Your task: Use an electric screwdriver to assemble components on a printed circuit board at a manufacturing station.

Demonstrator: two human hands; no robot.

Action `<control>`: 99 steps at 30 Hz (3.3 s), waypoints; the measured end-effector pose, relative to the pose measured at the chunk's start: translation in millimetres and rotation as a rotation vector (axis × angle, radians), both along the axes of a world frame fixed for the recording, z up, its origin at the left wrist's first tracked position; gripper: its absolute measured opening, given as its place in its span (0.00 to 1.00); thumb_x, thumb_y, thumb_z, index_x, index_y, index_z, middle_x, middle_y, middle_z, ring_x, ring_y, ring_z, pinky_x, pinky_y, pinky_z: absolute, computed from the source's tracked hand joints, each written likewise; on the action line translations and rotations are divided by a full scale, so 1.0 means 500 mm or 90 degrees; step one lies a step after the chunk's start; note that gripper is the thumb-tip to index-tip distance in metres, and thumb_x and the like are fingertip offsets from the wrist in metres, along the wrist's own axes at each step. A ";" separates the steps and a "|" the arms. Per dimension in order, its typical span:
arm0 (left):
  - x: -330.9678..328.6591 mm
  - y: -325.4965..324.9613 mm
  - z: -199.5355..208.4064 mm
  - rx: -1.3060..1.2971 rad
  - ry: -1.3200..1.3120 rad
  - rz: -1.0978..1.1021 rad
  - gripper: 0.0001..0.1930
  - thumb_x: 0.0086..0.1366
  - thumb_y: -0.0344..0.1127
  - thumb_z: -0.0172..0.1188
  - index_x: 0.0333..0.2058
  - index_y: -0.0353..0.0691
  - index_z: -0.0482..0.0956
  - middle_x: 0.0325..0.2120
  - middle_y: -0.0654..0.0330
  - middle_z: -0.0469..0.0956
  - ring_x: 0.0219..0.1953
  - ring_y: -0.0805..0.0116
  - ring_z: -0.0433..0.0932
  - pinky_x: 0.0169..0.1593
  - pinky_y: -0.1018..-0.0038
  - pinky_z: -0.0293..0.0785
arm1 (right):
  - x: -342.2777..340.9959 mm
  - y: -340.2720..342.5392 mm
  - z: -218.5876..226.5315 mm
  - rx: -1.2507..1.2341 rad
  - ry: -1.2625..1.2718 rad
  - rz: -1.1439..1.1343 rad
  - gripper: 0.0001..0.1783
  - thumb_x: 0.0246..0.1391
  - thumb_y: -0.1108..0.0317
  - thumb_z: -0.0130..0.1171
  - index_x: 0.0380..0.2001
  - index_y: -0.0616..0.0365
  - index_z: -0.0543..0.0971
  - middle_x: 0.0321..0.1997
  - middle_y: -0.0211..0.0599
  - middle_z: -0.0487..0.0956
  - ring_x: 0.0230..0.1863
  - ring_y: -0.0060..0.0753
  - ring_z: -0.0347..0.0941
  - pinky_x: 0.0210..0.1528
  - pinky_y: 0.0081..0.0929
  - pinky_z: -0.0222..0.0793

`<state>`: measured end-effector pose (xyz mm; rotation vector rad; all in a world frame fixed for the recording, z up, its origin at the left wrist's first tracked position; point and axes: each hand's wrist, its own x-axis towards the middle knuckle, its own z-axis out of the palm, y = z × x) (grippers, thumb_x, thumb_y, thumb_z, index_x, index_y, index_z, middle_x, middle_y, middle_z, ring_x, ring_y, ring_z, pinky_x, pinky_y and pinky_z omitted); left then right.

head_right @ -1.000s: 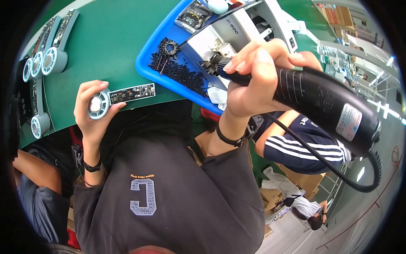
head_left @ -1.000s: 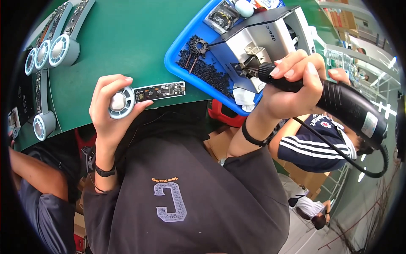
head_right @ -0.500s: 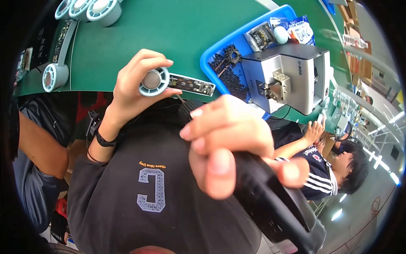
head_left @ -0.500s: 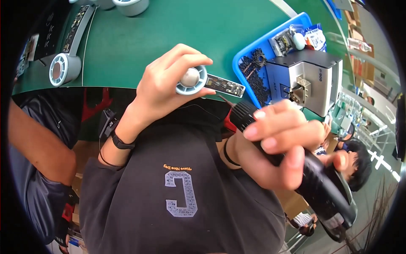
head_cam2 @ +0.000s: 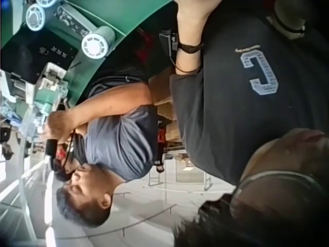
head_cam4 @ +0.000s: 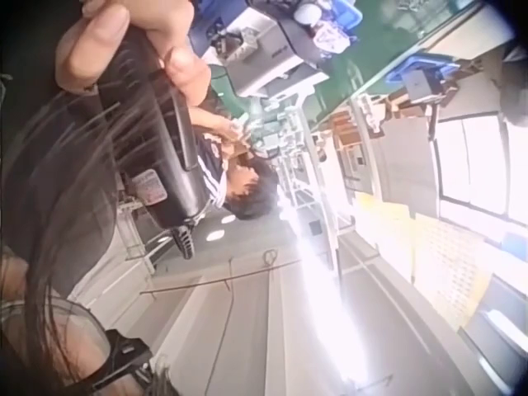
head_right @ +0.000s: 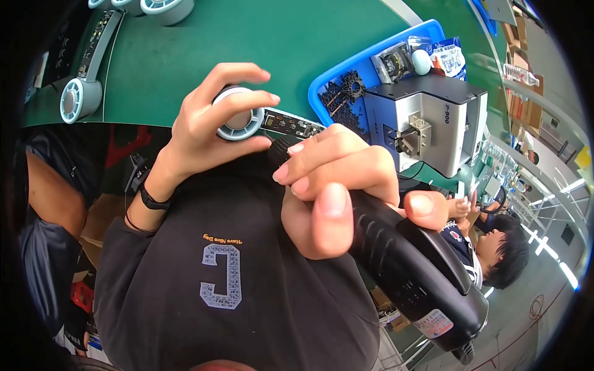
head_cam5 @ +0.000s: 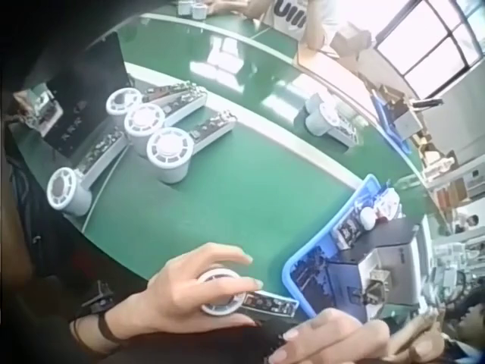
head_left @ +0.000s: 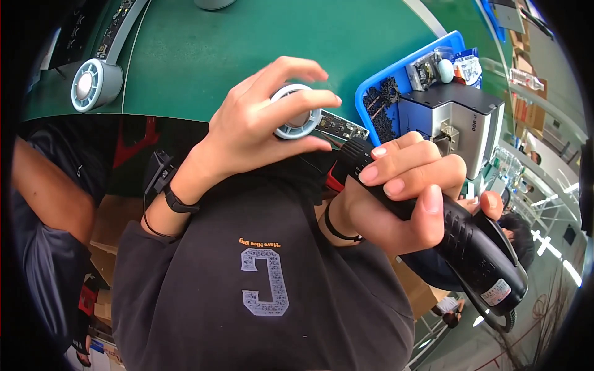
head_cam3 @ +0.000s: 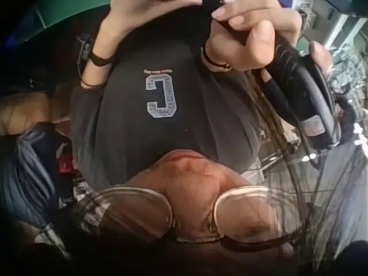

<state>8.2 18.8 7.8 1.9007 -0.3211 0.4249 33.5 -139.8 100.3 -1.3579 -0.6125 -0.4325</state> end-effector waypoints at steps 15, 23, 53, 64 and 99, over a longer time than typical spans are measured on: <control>-0.018 0.014 0.022 0.116 -0.122 -0.024 0.15 0.50 0.43 0.80 0.40 0.57 0.94 0.44 0.70 0.89 0.59 0.57 0.82 0.75 0.45 0.56 | -0.029 -0.036 0.056 0.007 0.048 0.074 0.25 0.64 0.66 0.47 0.64 0.46 0.71 0.26 0.35 0.71 0.17 0.32 0.69 0.28 0.34 0.75; -0.021 0.016 0.018 0.121 -0.126 0.001 0.14 0.50 0.43 0.80 0.38 0.57 0.94 0.41 0.73 0.90 0.55 0.60 0.83 0.75 0.47 0.57 | -0.024 -0.032 0.043 0.058 0.028 0.094 0.24 0.65 0.64 0.48 0.64 0.47 0.72 0.26 0.34 0.71 0.18 0.34 0.70 0.30 0.37 0.76; -0.032 -0.003 0.021 0.225 -0.211 0.083 0.10 0.57 0.43 0.77 0.36 0.52 0.89 0.40 0.74 0.87 0.48 0.66 0.84 0.69 0.49 0.64 | -0.008 -0.035 0.031 0.014 -0.002 0.091 0.25 0.65 0.66 0.47 0.65 0.50 0.68 0.24 0.36 0.69 0.14 0.33 0.67 0.26 0.36 0.74; -0.009 -0.002 0.020 0.201 -0.097 0.098 0.25 0.49 0.44 0.84 0.47 0.50 0.90 0.48 0.60 0.84 0.45 0.57 0.85 0.55 0.56 0.78 | -0.012 -0.036 0.020 -0.022 -0.002 0.047 0.26 0.63 0.67 0.47 0.65 0.45 0.66 0.23 0.36 0.69 0.14 0.32 0.66 0.26 0.33 0.73; -0.005 -0.008 -0.011 0.161 -0.101 0.103 0.23 0.49 0.48 0.80 0.43 0.51 0.85 0.39 0.61 0.78 0.36 0.57 0.82 0.48 0.56 0.81 | 0.011 -0.057 -0.017 -0.162 0.028 0.260 0.36 0.57 0.87 0.60 0.60 0.38 0.60 0.31 0.42 0.79 0.26 0.42 0.77 0.31 0.42 0.79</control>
